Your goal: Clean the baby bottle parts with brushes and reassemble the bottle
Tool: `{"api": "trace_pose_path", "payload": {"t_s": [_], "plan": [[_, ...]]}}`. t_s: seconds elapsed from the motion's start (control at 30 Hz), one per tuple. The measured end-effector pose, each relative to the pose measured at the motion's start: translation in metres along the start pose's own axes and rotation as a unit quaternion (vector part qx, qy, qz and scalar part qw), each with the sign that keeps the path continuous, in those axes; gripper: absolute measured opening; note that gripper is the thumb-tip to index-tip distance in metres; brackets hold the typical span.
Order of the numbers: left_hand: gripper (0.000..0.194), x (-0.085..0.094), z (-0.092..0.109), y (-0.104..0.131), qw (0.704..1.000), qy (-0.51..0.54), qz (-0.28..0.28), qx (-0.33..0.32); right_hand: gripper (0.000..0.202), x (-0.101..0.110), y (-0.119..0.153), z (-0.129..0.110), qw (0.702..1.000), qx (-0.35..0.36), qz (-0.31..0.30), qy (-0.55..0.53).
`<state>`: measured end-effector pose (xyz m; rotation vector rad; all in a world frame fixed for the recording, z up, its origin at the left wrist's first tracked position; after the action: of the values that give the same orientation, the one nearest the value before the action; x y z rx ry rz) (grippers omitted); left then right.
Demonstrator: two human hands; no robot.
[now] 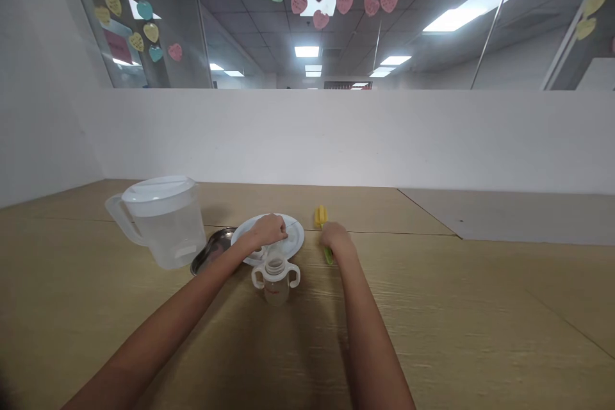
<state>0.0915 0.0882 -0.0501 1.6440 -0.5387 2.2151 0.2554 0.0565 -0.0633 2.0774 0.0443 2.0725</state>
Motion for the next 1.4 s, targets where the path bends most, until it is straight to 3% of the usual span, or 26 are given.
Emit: {"api": "trace_pose_path", "payload": {"t_s": [0.2, 0.47, 0.73, 0.93, 1.23, 1.4], "plan": [[0.017, 0.01, -0.004, 0.008, 0.999, 0.035, 0.021, -0.006, 0.013, 0.03, 0.029, 0.003, 0.997, 0.055, -0.012, -0.051], [0.018, 0.037, 0.003, 0.035, 0.991, 0.093, 0.093, -0.028, 0.011, 0.056, 0.08, -0.031, 0.984, 0.162, -0.008, -0.069], [0.026, 0.065, 0.001, 0.053, 0.959, 0.211, 0.169, -0.082, 0.015, 0.073, 0.104, -0.043, 0.972, 0.2, 0.119, -0.026], [0.036, 0.081, -0.007, 0.067, 0.944, 0.237, 0.223, -0.044, 0.018, 0.085, 0.12, -0.054, 0.957, 0.204, 0.205, 0.02], [0.042, 0.093, -0.013, 0.079, 0.952, 0.24, 0.182, -0.062, 0.024, 0.091, 0.127, -0.049, 0.944, 0.225, 0.241, -0.024], [0.037, 0.1, -0.032, 0.083, 0.978, 0.154, 0.14, -0.006, 0.023, 0.094, 0.129, -0.04, 0.945, 0.235, 0.216, -0.072]]}}
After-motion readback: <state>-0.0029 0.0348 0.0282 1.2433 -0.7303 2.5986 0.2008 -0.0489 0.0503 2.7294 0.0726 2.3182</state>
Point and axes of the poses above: each hand's wrist, its own y-axis away from the middle knuckle, its own x-axis out of the back of the hand, z = x × y, the point moved 4 cm from there along -y, towards the middle knuckle, and after that the axes turned 14 degrees about y, right-handed, at the moved point
